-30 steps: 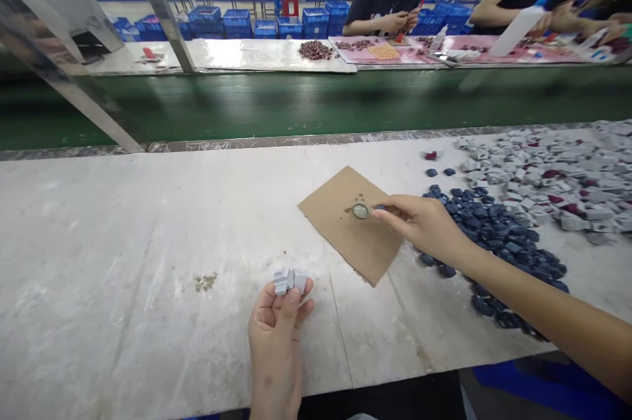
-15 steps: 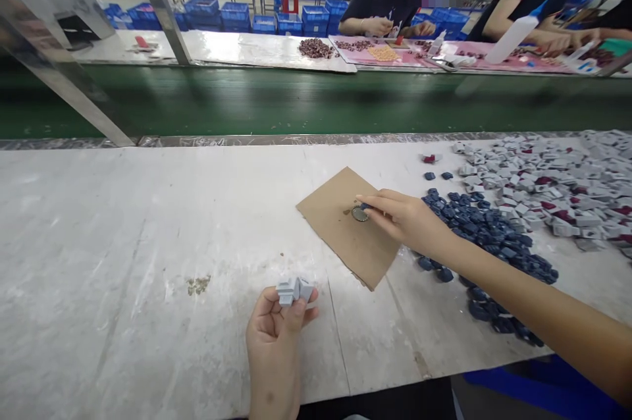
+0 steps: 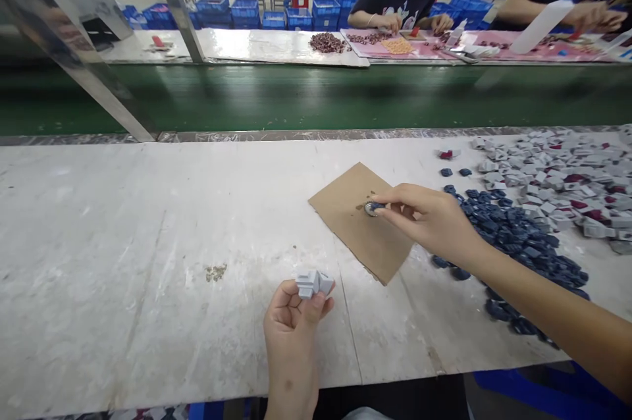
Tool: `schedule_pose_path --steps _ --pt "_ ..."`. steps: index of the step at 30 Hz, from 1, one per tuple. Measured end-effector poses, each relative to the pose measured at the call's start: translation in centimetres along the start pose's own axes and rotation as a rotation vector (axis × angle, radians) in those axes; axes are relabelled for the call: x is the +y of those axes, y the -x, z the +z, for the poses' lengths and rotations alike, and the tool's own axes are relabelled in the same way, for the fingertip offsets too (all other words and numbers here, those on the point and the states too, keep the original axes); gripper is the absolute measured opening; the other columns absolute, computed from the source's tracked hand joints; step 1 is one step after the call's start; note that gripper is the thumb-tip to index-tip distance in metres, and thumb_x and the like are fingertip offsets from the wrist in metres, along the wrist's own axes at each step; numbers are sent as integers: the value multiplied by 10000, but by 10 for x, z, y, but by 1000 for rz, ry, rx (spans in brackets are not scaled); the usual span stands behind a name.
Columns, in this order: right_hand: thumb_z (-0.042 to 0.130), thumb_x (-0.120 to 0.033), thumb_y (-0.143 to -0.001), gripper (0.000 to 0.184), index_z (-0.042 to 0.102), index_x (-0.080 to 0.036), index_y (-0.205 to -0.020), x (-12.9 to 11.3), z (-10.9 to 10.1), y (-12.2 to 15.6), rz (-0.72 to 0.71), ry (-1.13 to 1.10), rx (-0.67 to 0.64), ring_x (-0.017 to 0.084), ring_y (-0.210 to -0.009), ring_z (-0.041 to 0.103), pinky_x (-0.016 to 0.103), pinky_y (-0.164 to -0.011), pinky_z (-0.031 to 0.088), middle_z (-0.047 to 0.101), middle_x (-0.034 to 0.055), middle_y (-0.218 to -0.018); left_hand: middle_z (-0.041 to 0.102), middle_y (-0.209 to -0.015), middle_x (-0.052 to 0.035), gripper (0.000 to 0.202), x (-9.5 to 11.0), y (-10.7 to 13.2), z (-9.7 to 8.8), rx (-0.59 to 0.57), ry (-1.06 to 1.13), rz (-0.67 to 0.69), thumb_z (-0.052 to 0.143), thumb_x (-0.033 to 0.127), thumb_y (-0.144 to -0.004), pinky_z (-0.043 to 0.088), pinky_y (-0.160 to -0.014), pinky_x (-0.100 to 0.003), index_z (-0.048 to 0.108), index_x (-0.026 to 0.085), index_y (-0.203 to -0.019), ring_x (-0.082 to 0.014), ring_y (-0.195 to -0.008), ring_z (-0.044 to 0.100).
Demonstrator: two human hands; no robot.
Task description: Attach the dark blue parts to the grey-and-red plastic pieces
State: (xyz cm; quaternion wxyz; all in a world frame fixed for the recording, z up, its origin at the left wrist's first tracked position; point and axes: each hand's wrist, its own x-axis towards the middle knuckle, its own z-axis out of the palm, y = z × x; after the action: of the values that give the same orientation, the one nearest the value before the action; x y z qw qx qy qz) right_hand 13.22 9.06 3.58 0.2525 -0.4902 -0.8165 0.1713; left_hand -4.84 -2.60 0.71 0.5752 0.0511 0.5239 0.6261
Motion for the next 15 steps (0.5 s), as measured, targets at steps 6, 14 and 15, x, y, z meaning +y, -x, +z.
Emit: schedule_pose_path --steps 6,14,15 --pt "632 -236 -778 129 687 -229 -895 -66 -9 23 -36 -376 -37 148 -667 623 236 -487 477 678 22 -757 731 -760 -4 233 -4 13 6 -16 -18 77 837 274 -494 505 -634 -132 671 202 -641 -111 -702 669" --pt "611 -145 -781 170 688 -225 -909 -73 -3 26 -106 -516 -33 95 -543 547 206 -447 431 647 7 -677 722 -757 20 217 -2 20 11 -32 -62 158 846 245 -473 529 -601 -143 694 231 -627 -113 -650 665" --pt "606 -149 -784 176 688 -227 -920 -73 -2 27 -105 -520 -29 99 -551 552 207 -449 433 649 9 -683 717 -749 24 217 -2 20 11 -33 -62 168 847 240 -472 530 -593 -142 696 235 -629 -112 -648 663"
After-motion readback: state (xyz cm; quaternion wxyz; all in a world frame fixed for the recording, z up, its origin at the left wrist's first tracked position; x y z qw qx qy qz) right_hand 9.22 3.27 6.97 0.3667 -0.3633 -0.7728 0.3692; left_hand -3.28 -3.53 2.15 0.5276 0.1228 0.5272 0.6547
